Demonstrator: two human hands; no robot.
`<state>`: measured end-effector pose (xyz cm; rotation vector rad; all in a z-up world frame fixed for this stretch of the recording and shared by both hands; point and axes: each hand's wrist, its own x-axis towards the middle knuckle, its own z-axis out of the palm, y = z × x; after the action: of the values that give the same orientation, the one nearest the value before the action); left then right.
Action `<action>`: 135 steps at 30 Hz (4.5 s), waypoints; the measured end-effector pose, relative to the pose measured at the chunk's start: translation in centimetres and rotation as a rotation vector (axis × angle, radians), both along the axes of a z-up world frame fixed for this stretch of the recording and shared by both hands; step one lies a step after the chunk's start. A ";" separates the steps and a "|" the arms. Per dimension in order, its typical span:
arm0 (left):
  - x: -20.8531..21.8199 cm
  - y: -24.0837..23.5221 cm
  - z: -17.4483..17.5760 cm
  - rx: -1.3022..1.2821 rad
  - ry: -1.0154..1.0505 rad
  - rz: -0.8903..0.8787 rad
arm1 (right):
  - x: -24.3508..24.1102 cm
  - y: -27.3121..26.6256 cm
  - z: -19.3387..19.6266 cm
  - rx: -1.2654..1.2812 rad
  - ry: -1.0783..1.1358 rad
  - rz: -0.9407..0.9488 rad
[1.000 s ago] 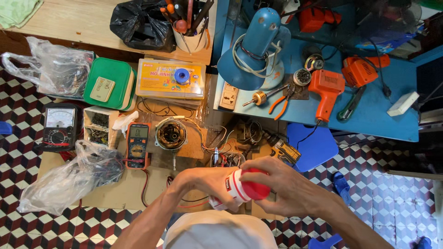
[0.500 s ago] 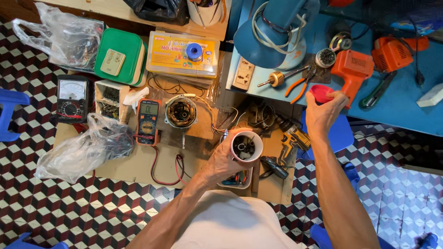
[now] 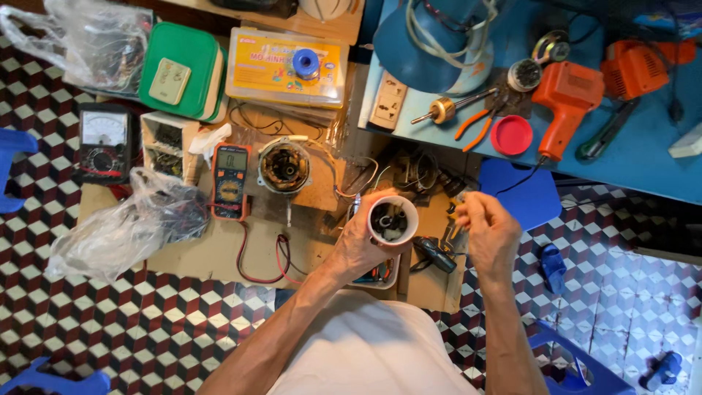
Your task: The person disassembles a small electrical motor, removes the rotor, and uses a multimeter to test the windings. They then retrieve a new rotor from a plastic bag and insert it into the motor housing, using a screwdriver to adjust the internal components.
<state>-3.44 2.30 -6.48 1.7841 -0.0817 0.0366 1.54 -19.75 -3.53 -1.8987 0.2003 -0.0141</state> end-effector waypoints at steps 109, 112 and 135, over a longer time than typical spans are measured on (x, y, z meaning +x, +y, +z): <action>-11.0 16.3 3.7 0.194 0.258 0.141 | -13.6 15.3 -13.5 -0.316 0.284 -0.289; -11.6 16.0 3.1 0.198 0.275 0.139 | -11.3 13.6 -15.8 -0.502 0.459 -0.228; -9.9 13.6 0.5 0.302 0.308 0.095 | -15.5 0.8 -20.1 0.200 0.376 -0.289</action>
<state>-13.34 15.90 -5.99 2.0733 0.2309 -0.1915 -13.96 -18.95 -23.65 -1.6457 0.7047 0.1633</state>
